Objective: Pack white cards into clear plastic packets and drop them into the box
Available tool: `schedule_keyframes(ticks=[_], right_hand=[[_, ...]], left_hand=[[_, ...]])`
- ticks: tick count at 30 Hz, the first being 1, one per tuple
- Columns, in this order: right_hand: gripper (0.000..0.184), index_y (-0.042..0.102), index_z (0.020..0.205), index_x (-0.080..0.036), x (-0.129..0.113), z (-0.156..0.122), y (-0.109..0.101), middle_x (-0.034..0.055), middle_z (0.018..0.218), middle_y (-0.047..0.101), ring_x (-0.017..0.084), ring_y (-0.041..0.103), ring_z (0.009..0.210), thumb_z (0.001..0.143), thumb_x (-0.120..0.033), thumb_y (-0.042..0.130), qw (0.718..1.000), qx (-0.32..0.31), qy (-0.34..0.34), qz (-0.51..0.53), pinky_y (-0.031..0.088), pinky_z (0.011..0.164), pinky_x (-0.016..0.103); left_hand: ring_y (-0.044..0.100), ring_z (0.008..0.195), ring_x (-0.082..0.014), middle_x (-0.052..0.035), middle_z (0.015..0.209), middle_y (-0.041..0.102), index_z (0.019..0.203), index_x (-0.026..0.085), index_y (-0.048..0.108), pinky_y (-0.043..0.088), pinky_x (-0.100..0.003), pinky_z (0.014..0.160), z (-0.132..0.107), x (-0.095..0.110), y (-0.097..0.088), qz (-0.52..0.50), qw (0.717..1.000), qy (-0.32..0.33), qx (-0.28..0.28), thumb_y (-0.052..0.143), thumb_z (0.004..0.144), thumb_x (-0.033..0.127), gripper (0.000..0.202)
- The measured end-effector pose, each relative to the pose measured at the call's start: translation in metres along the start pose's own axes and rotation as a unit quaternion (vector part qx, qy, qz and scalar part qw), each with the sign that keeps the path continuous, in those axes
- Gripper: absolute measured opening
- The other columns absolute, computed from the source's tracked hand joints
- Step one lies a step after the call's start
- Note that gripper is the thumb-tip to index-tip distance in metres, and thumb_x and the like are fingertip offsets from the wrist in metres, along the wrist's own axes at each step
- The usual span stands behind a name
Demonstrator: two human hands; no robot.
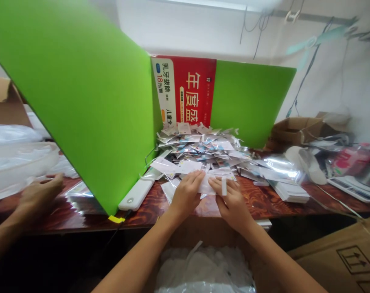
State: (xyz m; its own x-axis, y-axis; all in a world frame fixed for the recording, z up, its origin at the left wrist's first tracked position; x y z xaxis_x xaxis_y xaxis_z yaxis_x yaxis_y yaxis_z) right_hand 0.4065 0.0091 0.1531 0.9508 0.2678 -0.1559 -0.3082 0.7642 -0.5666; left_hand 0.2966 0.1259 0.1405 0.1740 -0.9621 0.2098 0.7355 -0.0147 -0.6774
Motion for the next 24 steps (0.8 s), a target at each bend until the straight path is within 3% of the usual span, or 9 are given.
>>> schedule_keyframes(ticks=[4,8,11,15,24], right_hand=[[0.051,0.056,0.129,-0.026,-0.001,0.001,0.0,0.0052,0.124,0.064,0.024,0.055,0.118,0.084,-0.007,0.043,1.0,-0.016,-0.004,0.01,0.042,0.098,0.046],[0.044,0.058,0.125,-0.027,0.0,0.002,-0.006,0.0048,0.121,0.065,0.024,0.055,0.118,0.087,-0.009,0.046,1.0,-0.001,-0.016,0.003,0.04,0.1,0.045],[0.043,0.058,0.125,-0.028,-0.001,0.003,-0.008,0.0036,0.121,0.066,0.024,0.053,0.12,0.087,-0.009,0.047,0.999,-0.024,-0.043,0.002,0.04,0.099,0.044],[0.043,0.054,0.129,-0.026,0.0,0.003,-0.007,0.0051,0.126,0.063,0.025,0.054,0.119,0.089,-0.011,0.046,0.996,-0.057,-0.067,-0.015,0.041,0.096,0.045],[0.046,0.056,0.128,-0.021,-0.001,0.001,-0.009,0.0083,0.13,0.06,0.026,0.048,0.128,0.085,-0.009,0.043,0.99,-0.131,-0.036,-0.021,0.039,0.1,0.048]], left_hand=[[0.05,0.126,-0.0264,-0.0165,0.131,0.057,0.127,0.011,0.05,0.039,-0.046,0.109,0.001,0.001,-0.002,0.018,1.0,0.022,0.003,0.044,0.075,0.001,0.053],[0.053,0.123,-0.0288,-0.02,0.128,0.058,0.125,0.007,0.051,0.043,-0.046,0.106,0.002,-0.003,-0.005,0.012,1.0,-0.013,0.013,0.049,0.08,0.008,0.045],[0.052,0.123,-0.0287,-0.0195,0.13,0.057,0.125,0.007,0.052,0.043,-0.046,0.106,0.002,-0.006,-0.006,0.018,1.0,-0.02,0.01,0.048,0.08,0.007,0.045],[0.052,0.124,-0.0289,-0.0195,0.13,0.058,0.125,0.006,0.052,0.043,-0.046,0.106,0.0,-0.005,-0.007,0.054,0.998,-0.001,0.016,0.047,0.078,0.004,0.047],[0.052,0.124,-0.0273,-0.0191,0.13,0.058,0.126,0.005,0.052,0.043,-0.045,0.106,0.001,0.005,-0.004,0.086,0.994,0.07,0.011,0.042,0.073,-0.002,0.054]])
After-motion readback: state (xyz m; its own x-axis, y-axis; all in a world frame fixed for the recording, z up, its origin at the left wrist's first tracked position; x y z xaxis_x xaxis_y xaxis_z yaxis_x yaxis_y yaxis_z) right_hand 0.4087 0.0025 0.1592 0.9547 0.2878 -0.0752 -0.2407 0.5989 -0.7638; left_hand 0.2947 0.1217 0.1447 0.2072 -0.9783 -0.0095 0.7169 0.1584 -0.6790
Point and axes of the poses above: each hand's wrist, its own z-axis towards the middle knuckle, its own y-axis out of the palm, x = y × z, the point moved 3 cm from there along z, towards the middle knuckle
